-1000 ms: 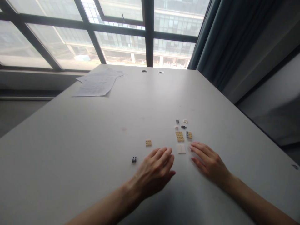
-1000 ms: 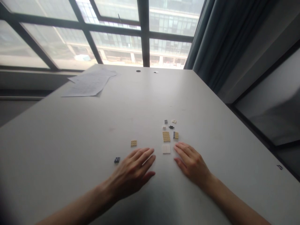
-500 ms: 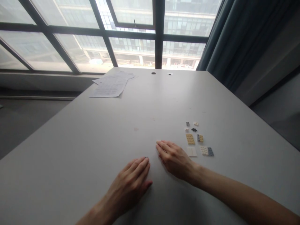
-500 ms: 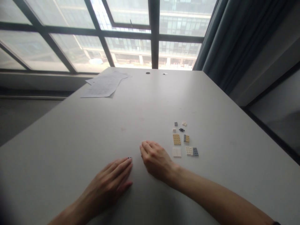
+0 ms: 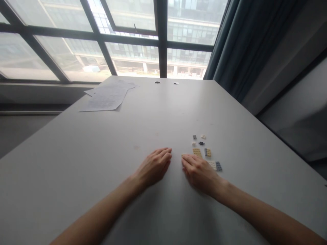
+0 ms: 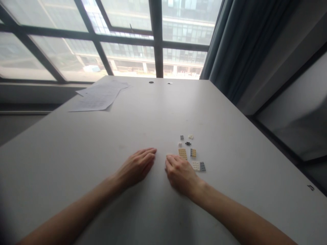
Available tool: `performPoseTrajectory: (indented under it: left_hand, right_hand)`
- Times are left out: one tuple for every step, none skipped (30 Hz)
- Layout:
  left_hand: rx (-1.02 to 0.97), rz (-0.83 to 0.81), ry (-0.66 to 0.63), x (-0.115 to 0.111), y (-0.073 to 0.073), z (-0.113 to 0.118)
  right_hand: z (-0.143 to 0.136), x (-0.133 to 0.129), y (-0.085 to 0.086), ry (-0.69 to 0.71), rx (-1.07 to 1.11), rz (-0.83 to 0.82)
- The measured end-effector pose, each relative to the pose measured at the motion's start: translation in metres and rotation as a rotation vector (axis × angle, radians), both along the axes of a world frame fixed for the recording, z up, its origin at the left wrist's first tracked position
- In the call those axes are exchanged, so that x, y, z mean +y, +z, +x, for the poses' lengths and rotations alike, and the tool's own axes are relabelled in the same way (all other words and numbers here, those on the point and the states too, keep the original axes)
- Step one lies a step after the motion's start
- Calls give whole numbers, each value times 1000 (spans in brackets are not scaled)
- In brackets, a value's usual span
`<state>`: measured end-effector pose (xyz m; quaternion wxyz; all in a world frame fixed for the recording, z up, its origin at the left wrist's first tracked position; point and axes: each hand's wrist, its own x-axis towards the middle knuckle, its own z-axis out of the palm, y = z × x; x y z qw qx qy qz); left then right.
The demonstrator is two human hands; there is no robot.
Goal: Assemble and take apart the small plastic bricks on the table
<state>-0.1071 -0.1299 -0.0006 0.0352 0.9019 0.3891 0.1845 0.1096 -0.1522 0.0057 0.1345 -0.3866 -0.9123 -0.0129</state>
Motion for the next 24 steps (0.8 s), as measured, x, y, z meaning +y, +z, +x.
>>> performPoseTrajectory:
  left_hand:
    - [-28, -9, -9, 12, -1, 9]
    - [-53, -20, -23, 22, -2, 19]
    - [-79, -30, -41, 31, -3, 28]
    - [-97, -39, -61, 38, -3, 36]
    - [-110, -46, -78, 44, -4, 44]
    - [-119, -50, -90, 50, -5, 50]
    - [-123, -52, -98, 53, -5, 55]
    - [-125, -52, -99, 56, -6, 58]
    - [-125, -53, -97, 58, -6, 60]
    - [-130, -52, -92, 59, -5, 61]
    - [-141, -48, -79, 59, -4, 61]
    - [-161, -45, -60, 58, -4, 60]
    - [-191, -43, -37, 55, -3, 58]
    - [-231, -48, -9, 51, -3, 54]
    - [-281, -60, 21, 47, -3, 49]
    - [-336, -83, 53, 42, -4, 42]
    - [-399, -114, 87, 37, -5, 34]
    - [-475, -150, 129, 33, -7, 23]
    - [-564, -193, 179, 29, -8, 10]
    - [-687, -229, 242, 25, -9, -4]
    - [-843, -275, 315, 23, -8, -19]
    - [-1022, -298, 408, 20, -6, -34]
    - [-1195, -258, 512, 18, -2, -49]
    - [-1303, -201, 571, 15, 3, -63]
  right_hand:
    - [2, 0, 1, -12, 1, -4]
    - [4, 1, 1, -18, 0, -4]
    - [5, 1, 1, -24, -3, -2]
    - [7, 1, 1, -29, -7, 1]
    - [8, 1, 1, -36, -10, 2]
    - [9, 2, 1, -43, -10, 3]
    - [10, 2, 1, -48, -9, 2]
    - [11, 2, 0, -54, -5, 1]
    - [12, 3, 0, -58, 3, -2]
    - [12, 3, 0, -60, 16, -4]
    - [13, 2, 0, -61, 37, -2]
    - [14, 1, 0, -61, 66, 4]
    - [15, 0, 0, -64, 107, 9]
    - [18, -2, 1, -71, 163, 13]
    - [20, -3, 2, -85, 239, 11]
    - [24, -5, 2, -108, 336, 0]
    - [29, -7, 3, -140, 448, -28]
    - [35, -8, 3, -182, 571, -66]
    - [41, -7, 2, -234, 702, -111]
    - [49, -5, 2, -295, 834, -159]
    - [56, -2, 1, -369, 977, -183]
    - [64, 2, 1, -452, 1136, -183]
    - [71, 8, 2, -517, 1312, -141]
    - [77, 13, 4, -559, 1479, -80]
